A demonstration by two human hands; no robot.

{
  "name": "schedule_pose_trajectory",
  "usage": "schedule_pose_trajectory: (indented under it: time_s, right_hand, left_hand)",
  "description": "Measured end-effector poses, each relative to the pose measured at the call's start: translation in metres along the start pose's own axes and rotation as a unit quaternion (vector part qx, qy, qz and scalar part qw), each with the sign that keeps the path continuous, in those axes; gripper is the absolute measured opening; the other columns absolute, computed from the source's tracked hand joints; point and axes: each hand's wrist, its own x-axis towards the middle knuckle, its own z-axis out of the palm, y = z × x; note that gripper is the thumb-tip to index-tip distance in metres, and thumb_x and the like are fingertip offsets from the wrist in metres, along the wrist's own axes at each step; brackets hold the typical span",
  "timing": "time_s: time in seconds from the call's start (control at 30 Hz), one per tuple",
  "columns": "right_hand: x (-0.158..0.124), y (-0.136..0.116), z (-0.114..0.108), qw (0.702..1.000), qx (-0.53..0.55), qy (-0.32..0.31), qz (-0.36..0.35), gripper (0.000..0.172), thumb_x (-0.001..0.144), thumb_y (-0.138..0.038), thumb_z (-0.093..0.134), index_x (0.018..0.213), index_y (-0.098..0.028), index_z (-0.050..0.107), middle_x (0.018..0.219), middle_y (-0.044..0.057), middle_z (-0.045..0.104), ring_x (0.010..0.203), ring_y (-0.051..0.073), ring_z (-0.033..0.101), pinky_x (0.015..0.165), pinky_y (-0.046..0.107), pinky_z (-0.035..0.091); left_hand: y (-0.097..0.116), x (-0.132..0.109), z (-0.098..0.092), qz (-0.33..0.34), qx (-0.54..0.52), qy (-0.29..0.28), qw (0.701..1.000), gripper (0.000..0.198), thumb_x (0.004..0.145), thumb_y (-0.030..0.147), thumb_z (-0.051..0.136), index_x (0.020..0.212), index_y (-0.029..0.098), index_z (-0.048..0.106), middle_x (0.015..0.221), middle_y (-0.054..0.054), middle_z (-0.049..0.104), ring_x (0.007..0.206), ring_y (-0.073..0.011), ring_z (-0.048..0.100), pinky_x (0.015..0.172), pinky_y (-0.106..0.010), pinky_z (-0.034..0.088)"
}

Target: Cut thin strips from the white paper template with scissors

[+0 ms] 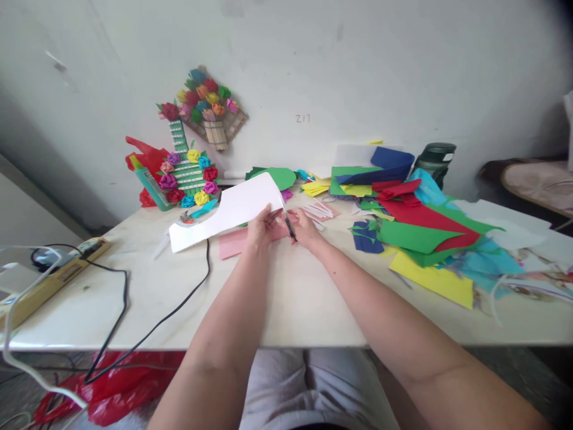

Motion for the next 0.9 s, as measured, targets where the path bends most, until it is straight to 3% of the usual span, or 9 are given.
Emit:
schedule_pose_trajectory:
  time_s: [0.13, 0.37, 0.57, 0.9]
  right_hand:
    - [-0.0008, -0.0018, 0.0004, 1.000, -0.015, 0.007, 0.000, 0.057, 0.076, -0.055, 0.057, 0.120, -0.021, 0.045, 0.069, -0.002, 0.063, 0.039, 0.008, 0.052, 0.045, 0.022, 0.046]
    - [-0.0038, -0.0065, 0.0017, 0.999, -0.024, 0.027, -0.006, 0.057, 0.076, -0.053, 0.058, 0.122, -0.022, 0.042, 0.079, 0.000, 0.066, 0.037, 0.008, 0.052, 0.045, 0.023, 0.047]
    - [-0.0031, -0.0053, 0.0029, 0.998, -0.032, 0.046, -0.021, 0.059, 0.075, -0.051, 0.059, 0.124, -0.022, 0.043, 0.070, -0.002, 0.063, 0.036, 0.009, 0.051, 0.044, 0.025, 0.046]
    - [0.0012, 0.0005, 0.0032, 0.999, -0.023, 0.036, -0.030, 0.060, 0.078, -0.043, 0.058, 0.130, -0.022, 0.038, 0.063, -0.004, 0.059, 0.036, 0.010, 0.051, 0.043, 0.024, 0.046]
  left_hand:
    - [0.0021, -0.0019, 0.0014, -0.010, 0.003, 0.007, 1.000, 0.018, 0.070, 0.013, 0.064, 0.088, 0.013, 0.061, 0.071, -0.005, 0.068, 0.069, -0.0182, 0.067, 0.071, -0.029, 0.051]
    - [0.0027, -0.0020, 0.0034, -0.005, 0.002, 0.009, 1.000, 0.013, 0.071, 0.012, 0.063, 0.083, 0.013, 0.061, 0.068, -0.005, 0.068, 0.066, -0.0177, 0.066, 0.071, -0.030, 0.050]
    - [0.0033, -0.0024, 0.0039, -0.005, 0.010, 0.010, 1.000, 0.012, 0.070, 0.014, 0.062, 0.082, 0.014, 0.061, 0.066, -0.004, 0.068, 0.069, -0.0181, 0.067, 0.076, -0.031, 0.049]
    - [0.0044, -0.0033, 0.0052, -0.014, 0.019, 0.026, 0.999, 0.012, 0.071, 0.014, 0.061, 0.082, 0.014, 0.061, 0.066, -0.005, 0.068, 0.078, -0.0207, 0.068, 0.080, -0.033, 0.048]
